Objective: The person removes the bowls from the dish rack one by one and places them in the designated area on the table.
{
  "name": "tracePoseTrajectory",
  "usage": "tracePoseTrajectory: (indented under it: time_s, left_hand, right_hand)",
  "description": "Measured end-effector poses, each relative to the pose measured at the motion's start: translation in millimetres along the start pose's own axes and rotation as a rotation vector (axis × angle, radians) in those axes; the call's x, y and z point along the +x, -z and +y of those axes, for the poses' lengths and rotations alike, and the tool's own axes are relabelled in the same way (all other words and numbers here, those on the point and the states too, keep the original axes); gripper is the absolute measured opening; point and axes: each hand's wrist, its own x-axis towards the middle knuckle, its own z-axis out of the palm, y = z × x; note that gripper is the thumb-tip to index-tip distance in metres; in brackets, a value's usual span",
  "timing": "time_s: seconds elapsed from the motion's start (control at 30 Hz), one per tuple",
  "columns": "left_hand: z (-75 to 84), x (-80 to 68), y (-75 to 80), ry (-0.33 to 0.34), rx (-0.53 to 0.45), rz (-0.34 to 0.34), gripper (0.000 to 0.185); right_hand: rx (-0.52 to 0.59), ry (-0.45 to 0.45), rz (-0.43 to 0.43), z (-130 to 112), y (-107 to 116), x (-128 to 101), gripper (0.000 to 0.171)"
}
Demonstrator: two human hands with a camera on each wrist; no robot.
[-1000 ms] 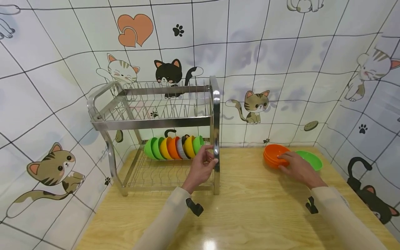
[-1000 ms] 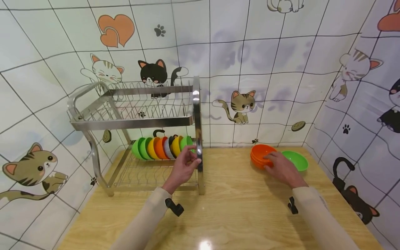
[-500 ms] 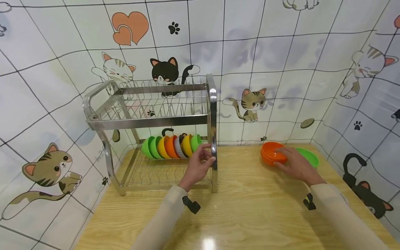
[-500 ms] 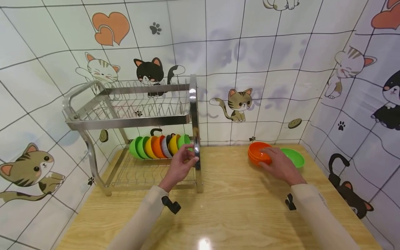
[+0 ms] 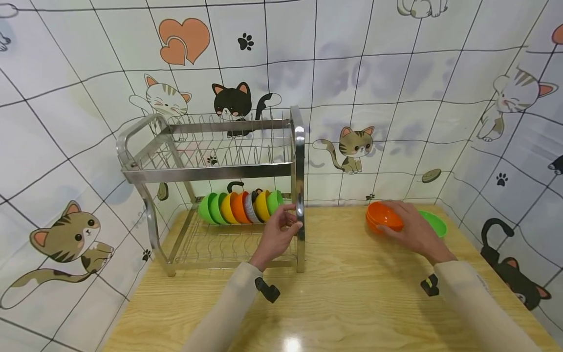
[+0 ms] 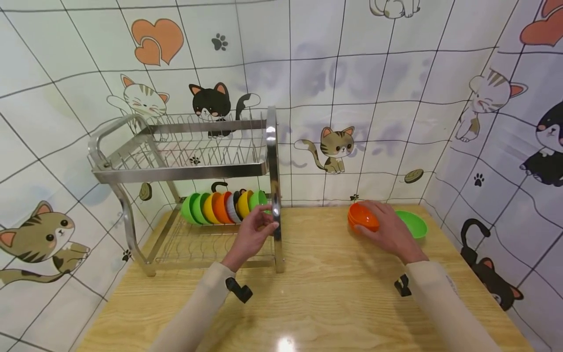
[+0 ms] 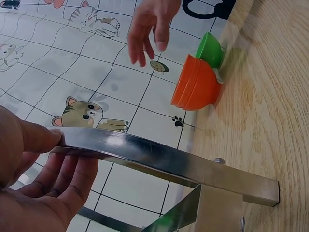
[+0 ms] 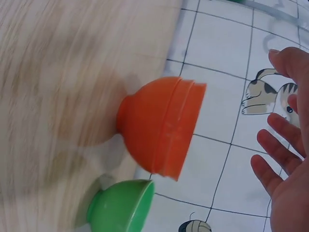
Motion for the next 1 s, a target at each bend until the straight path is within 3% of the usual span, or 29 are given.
tracePoseTrajectory:
  time_s: [0.17,0.43,0.7,1.0]
  left_hand:
    - [-5.8,1.3,2.3,0.018,-0.004,-0.023,0.044]
    - [-7.1,3.7,4.7,-0.008,0.006,-0.054,0.041]
    - [-7.9,1.0,12.8,0.009,0.031,-0.056,0.040]
    - [-12.7,0.2,32.5,-0.019,0.088,0.031,0.048]
  right_hand:
    - [0.075,0.038,0.082,-18.5,4.6,1.3,0.063]
    - [0.170,0.118,0.165,-48.0,7.0,12.7,0.068]
    - [0.206,0.146,0.158,-71.2,-1.3,23.1,0.071]
    - [0.217,0.205,0.134,-100.1,-8.8,27.8,0.072]
